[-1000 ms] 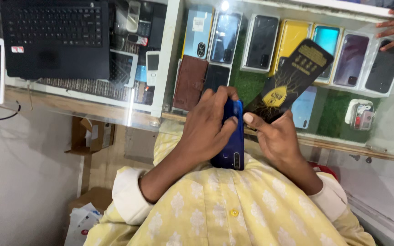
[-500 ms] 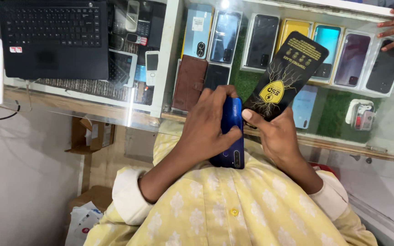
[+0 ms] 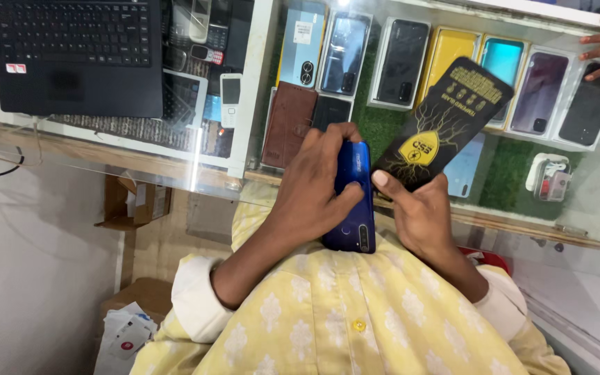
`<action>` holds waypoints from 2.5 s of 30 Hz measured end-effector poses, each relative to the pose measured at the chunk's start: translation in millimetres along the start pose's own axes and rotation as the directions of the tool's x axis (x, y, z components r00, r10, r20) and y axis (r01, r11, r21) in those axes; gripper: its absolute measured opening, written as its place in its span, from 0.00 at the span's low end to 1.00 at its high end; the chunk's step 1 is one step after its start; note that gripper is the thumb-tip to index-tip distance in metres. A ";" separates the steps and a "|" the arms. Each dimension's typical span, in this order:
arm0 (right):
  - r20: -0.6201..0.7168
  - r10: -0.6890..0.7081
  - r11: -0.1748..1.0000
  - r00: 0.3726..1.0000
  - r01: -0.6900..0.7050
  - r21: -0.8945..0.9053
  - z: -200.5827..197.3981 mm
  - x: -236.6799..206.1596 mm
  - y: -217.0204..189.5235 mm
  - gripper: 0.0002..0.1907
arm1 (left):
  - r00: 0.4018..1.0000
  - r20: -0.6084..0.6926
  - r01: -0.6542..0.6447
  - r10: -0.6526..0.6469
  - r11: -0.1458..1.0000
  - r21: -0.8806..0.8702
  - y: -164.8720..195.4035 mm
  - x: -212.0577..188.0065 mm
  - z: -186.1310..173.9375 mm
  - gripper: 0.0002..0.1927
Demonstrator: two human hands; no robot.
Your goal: The person holds a blue smartphone and a screen protector package, then uses a heat gun to warm the phone's back cover. They proceed to pry open the back cover, separating it from the main body to expose the internal components.
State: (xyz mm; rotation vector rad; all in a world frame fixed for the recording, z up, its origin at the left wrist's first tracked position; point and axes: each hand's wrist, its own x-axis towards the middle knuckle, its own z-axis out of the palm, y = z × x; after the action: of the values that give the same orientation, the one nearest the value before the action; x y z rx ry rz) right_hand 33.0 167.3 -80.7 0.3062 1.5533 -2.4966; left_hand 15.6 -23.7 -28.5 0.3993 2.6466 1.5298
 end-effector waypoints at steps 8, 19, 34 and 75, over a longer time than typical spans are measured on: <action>0.062 0.055 0.997 0.997 -0.052 -0.048 -14.2 -13.0 4.0 0.08 | 1.000 0.020 -0.012 0.012 1.000 -0.019 -1.7 -1.6 3.3 0.24; 0.093 0.059 0.997 0.994 -0.055 -0.047 -14.3 -17.3 4.1 0.09 | 1.000 -0.005 -0.012 0.012 0.999 0.032 6.8 -4.1 4.2 0.21; 0.131 0.178 0.942 0.975 -0.130 -0.310 -5.9 -5.0 -19.8 0.09 | 0.994 -0.107 0.039 -0.029 0.995 0.087 7.7 -6.8 12.6 0.18; 0.097 0.014 0.867 0.995 0.036 -0.497 -4.2 -33.4 -13.5 0.09 | 0.976 -0.210 0.059 -0.049 0.997 0.042 6.9 -4.1 15.9 0.19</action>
State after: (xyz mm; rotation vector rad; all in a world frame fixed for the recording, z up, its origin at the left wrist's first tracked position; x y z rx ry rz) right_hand 61.9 178.6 -61.9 0.0922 2.0772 -1.9751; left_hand 23.7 -8.1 -30.9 0.1758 2.8288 1.5758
